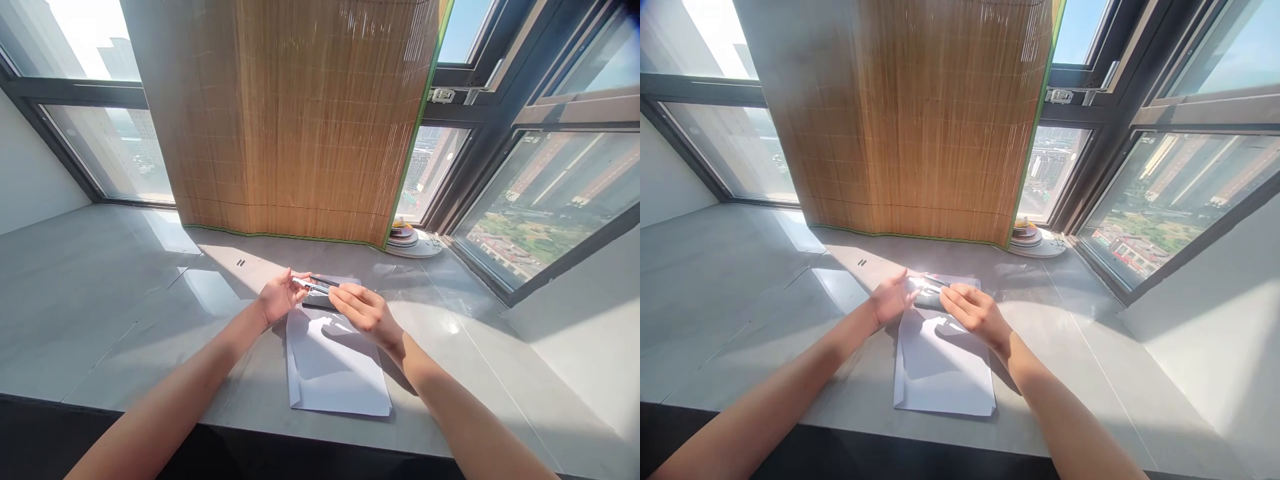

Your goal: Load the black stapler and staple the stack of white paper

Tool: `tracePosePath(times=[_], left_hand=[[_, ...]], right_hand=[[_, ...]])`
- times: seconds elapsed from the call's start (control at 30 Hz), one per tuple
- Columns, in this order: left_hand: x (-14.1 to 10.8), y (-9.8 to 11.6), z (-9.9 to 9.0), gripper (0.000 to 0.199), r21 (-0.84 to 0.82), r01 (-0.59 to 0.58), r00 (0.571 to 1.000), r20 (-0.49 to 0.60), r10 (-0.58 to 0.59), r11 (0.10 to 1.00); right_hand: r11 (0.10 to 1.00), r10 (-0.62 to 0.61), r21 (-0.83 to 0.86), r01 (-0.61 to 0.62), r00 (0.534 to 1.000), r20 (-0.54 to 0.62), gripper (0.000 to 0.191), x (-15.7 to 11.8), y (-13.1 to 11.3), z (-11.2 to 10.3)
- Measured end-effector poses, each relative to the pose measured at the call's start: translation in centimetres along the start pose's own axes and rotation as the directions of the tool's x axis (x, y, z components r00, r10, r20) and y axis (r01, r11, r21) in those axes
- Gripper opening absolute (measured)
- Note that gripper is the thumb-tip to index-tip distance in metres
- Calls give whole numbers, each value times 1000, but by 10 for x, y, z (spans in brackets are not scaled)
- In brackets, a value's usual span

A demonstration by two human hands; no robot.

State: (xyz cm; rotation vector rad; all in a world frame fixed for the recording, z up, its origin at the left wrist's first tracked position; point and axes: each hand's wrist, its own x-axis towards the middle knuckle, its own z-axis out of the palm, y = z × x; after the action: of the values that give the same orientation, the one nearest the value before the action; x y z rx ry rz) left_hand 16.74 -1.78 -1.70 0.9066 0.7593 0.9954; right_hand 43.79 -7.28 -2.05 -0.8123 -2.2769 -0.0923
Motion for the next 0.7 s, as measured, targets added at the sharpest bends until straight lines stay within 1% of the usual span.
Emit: tracePosePath(times=[0.03,0.1,0.17,0.2,0.23,0.27,0.3,0.33,0.37,0.4,0.43,0.47,0.53,0.6,0.7], left_hand=[[1,-2,-1,41,-25,35,999,-22,-36,999],[4,-5,-3,36,-111,112,992,-37,-117,987],[7,-7,-5,30,-154,110,992,-43,-118,982],[8,-7,-6,25,-171,94,993,-60,-106,981],[8,-6,-8,19,-185,67,992,-93,-85,980],[9,-5,-8,14,-193,20,989,-140,-47,981],[8,-2,-9,10,-190,-49,981,-193,11,981],[8,0,-9,9,-169,-132,966,-244,89,977],[7,3,-9,10,-131,-223,942,-283,179,966],[6,6,-9,12,-79,-307,915,-300,271,948],[4,9,-7,16,-21,-375,888,-295,353,927],[3,11,-6,20,37,-424,868,-270,417,905],[0,13,-2,30,148,-474,847,-194,496,868],[-3,11,1,35,251,-491,838,-126,531,834],[-7,6,5,38,374,-482,840,-57,539,792]], right_hand=[[1000,11,15,-11,1000,15,33,0,-1,0],[999,28,37,-28,1000,5,33,0,-3,0],[998,39,60,-36,998,-56,34,1,-3,0],[995,64,81,-56,993,-100,35,1,-3,0],[989,118,111,-101,981,-153,35,1,-1,0],[973,203,153,-174,957,-205,33,2,0,0],[942,311,207,-265,919,-240,31,2,2,1],[893,426,271,-360,871,-246,29,2,5,1],[830,527,339,-443,821,-218,29,3,7,2],[764,601,401,-505,783,-159,30,3,9,2],[706,642,450,-546,763,-81,31,3,10,3],[659,656,486,-574,755,1,32,3,11,4],[605,643,522,-601,756,126,29,2,11,7],[585,613,534,-610,764,201,26,1,10,12],[581,583,526,-622,768,264,27,0,10,18]])
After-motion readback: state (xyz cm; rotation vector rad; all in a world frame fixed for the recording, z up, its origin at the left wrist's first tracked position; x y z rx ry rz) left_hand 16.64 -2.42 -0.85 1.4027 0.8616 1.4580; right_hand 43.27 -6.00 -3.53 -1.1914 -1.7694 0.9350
